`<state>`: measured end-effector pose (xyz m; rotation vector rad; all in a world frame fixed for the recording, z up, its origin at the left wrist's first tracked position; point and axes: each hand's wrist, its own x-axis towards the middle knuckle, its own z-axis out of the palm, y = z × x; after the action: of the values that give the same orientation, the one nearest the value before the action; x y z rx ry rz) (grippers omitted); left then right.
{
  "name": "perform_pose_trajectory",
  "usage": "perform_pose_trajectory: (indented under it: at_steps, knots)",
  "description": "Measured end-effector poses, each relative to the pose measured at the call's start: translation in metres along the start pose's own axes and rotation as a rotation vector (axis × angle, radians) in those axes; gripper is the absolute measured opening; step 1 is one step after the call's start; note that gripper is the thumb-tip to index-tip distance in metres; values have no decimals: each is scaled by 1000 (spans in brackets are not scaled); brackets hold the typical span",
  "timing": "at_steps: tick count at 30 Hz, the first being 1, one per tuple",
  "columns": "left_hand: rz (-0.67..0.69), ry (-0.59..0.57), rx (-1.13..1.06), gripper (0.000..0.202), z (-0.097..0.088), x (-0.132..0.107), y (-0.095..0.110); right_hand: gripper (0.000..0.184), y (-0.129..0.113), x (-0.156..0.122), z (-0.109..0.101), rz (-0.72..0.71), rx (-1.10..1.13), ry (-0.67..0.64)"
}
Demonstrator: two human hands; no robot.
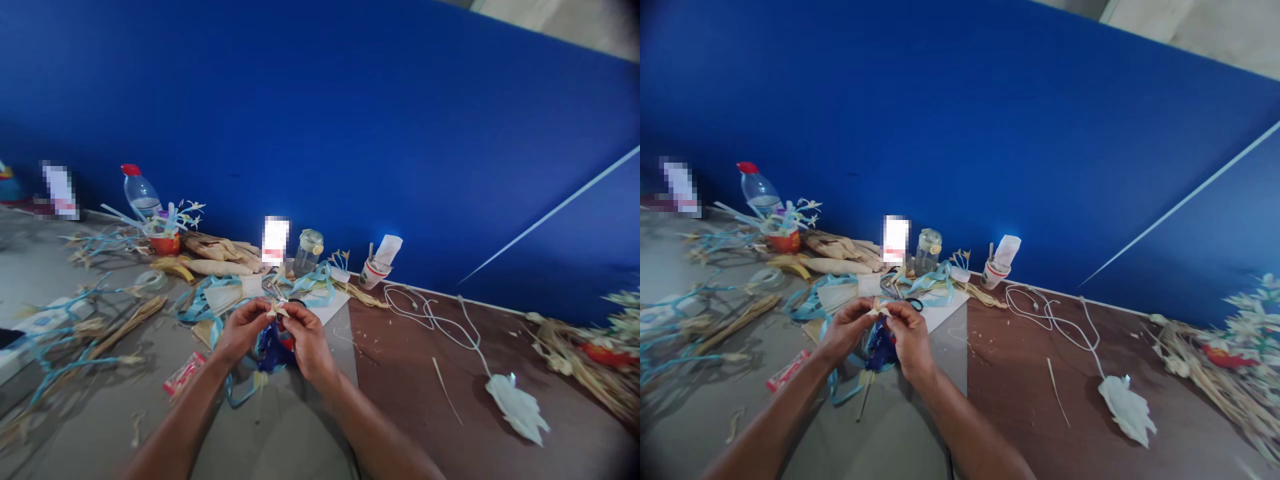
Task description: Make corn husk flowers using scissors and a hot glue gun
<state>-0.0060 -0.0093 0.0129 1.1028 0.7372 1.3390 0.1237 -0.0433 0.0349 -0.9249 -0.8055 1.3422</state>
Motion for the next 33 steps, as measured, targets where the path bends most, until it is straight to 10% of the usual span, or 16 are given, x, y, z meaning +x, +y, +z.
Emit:
perform_pose_trajectory:
  at_steps: [33]
  knots:
    - [-142,-134,26,18,0,-5,5,29,-19,11,-14,263,213,-135]
